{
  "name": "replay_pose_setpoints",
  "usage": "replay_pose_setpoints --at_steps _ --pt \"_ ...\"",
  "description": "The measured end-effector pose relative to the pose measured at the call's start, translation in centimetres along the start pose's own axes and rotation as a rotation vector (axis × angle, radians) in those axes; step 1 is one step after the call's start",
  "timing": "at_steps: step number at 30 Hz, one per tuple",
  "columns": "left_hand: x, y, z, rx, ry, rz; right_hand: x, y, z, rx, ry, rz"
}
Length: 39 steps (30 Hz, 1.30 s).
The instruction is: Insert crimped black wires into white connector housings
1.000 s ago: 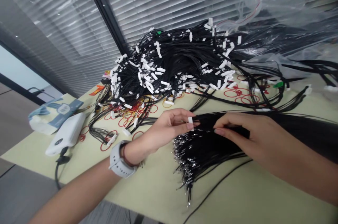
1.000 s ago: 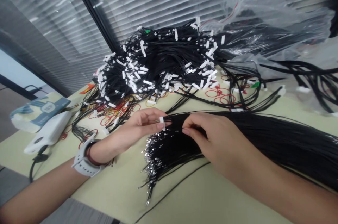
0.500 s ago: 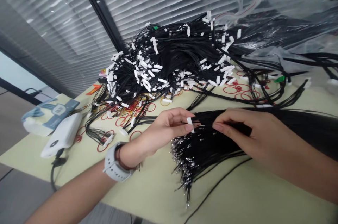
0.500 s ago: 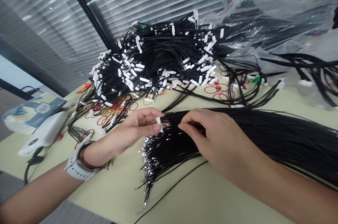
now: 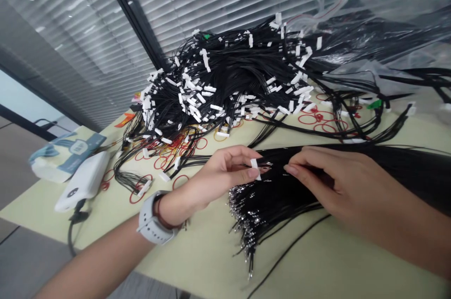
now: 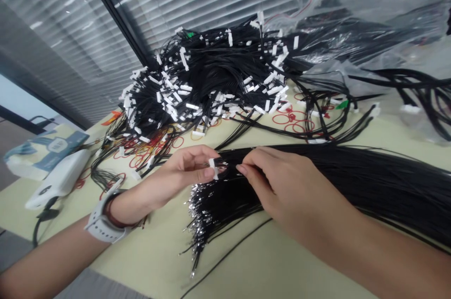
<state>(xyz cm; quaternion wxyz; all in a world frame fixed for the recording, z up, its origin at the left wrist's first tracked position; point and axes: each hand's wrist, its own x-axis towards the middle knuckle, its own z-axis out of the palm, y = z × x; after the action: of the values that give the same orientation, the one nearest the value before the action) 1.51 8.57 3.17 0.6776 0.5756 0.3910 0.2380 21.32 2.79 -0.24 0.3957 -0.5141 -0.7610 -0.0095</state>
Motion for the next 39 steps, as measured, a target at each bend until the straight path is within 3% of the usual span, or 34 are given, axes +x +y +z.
replay_pose_setpoints --at_steps 8,22,35,39 --pt "-0.1 0.1 0.2 -0.019 0.016 -0.034 0.1 -0.2 0.0 -0.067 0.052 -0.092" --pt "-0.2 0.3 0.7 0.06 0.027 0.005 -0.4 -0.1 0.4 -0.012 -0.02 -0.04" --pt "-0.6 -0.3 1.1 -0.002 0.001 -0.021 -0.9 -0.1 1.6 -0.151 0.066 -0.283" --pt "-0.3 -0.2 1.0 0.021 0.001 -0.015 -1.0 0.1 1.6 -0.067 0.04 -0.233"
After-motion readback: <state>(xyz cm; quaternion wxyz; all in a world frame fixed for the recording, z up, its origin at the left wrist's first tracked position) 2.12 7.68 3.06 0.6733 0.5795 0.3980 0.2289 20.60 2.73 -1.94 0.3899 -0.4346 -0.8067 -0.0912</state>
